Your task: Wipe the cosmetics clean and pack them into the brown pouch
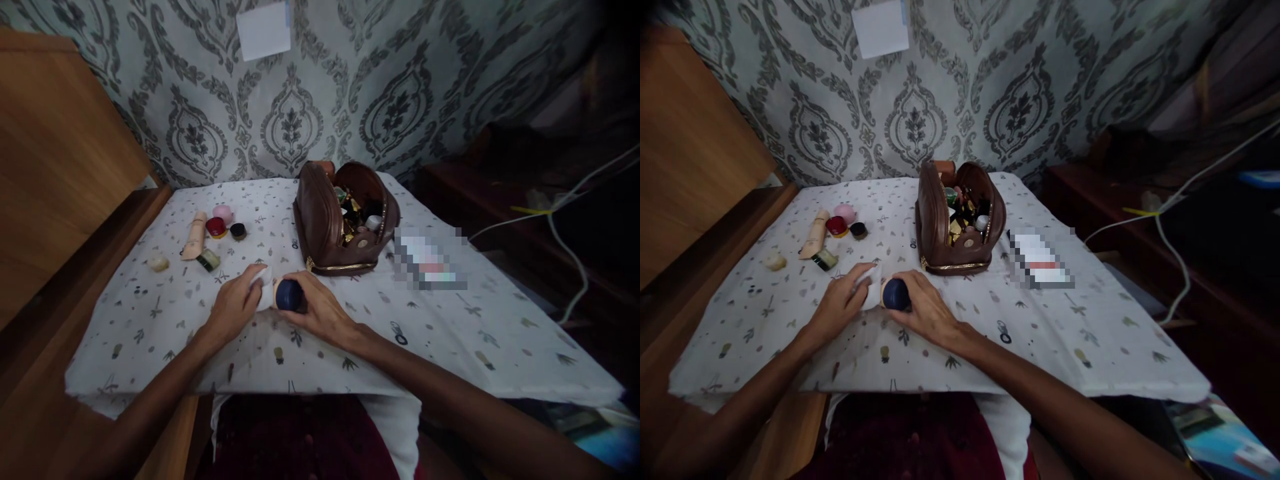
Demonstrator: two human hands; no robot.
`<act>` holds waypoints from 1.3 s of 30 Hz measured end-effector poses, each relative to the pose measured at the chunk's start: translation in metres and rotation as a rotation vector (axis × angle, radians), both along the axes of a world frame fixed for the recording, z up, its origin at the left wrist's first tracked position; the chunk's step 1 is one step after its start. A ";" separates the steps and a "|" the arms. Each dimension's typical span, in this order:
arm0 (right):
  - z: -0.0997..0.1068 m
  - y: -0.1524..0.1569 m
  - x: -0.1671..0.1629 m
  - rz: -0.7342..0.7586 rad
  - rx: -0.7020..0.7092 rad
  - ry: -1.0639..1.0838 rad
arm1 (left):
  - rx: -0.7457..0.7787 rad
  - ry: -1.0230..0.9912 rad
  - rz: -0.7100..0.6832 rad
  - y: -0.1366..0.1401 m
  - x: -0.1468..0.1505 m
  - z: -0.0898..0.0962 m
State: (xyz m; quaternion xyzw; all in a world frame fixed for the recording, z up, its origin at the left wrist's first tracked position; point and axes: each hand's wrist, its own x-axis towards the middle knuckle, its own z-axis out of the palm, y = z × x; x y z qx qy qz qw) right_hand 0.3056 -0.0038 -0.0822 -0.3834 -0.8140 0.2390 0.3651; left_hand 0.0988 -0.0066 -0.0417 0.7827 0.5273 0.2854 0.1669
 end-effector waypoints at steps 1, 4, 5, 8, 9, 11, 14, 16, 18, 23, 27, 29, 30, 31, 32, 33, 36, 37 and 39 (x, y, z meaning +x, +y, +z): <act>-0.004 -0.001 0.001 -0.003 0.002 0.030 | 0.037 -0.024 0.004 0.001 -0.002 0.000; -0.015 -0.002 0.003 -0.027 -0.020 0.081 | 0.155 -0.061 0.000 0.002 -0.003 0.000; -0.018 -0.003 0.003 -0.040 -0.041 0.089 | 0.202 -0.049 -0.018 0.000 0.000 -0.001; -0.022 -0.003 0.004 -0.063 -0.095 0.100 | 0.333 0.095 -0.091 -0.008 0.014 -0.005; -0.022 -0.003 0.004 -0.067 -0.102 0.102 | 0.388 0.170 -0.109 -0.011 0.019 -0.007; -0.022 -0.003 0.005 -0.073 -0.108 0.104 | 0.505 0.313 -0.124 -0.015 0.027 -0.011; -0.020 -0.003 0.006 -0.076 -0.111 0.108 | 0.539 0.384 -0.102 -0.013 0.029 -0.014; -0.019 -0.003 0.005 -0.075 -0.106 0.117 | 0.450 0.347 -0.068 -0.009 0.023 -0.014; -0.018 -0.003 0.005 -0.071 -0.097 0.125 | 0.356 0.286 -0.039 -0.005 0.016 -0.015; -0.016 -0.004 0.004 -0.052 -0.069 0.131 | 0.261 0.109 -0.023 -0.002 0.003 -0.021; -0.014 -0.004 0.005 -0.005 -0.063 0.182 | 0.304 0.078 -0.065 -0.005 0.005 -0.023; -0.015 -0.003 0.005 0.005 -0.075 0.196 | 0.370 0.132 -0.086 -0.008 0.009 -0.022; -0.016 -0.002 0.005 0.005 -0.080 0.200 | 0.423 0.169 -0.101 -0.010 0.012 -0.021; -0.017 -0.002 0.005 0.006 -0.087 0.202 | 0.480 0.211 -0.115 -0.011 0.015 -0.021; -0.018 -0.001 0.006 0.009 -0.095 0.203 | 0.536 0.256 -0.126 -0.013 0.017 -0.020; -0.018 -0.001 0.006 0.012 -0.103 0.202 | 0.585 0.302 -0.134 -0.014 0.019 -0.020; -0.018 -0.002 0.005 0.010 -0.137 0.198 | 0.659 0.399 -0.134 -0.014 0.019 -0.021; -0.017 -0.003 0.005 0.004 -0.151 0.201 | 0.661 0.417 -0.120 -0.013 0.017 -0.022; -0.015 -0.004 0.003 -0.006 -0.175 0.218 | 0.643 0.432 -0.073 -0.009 0.012 -0.025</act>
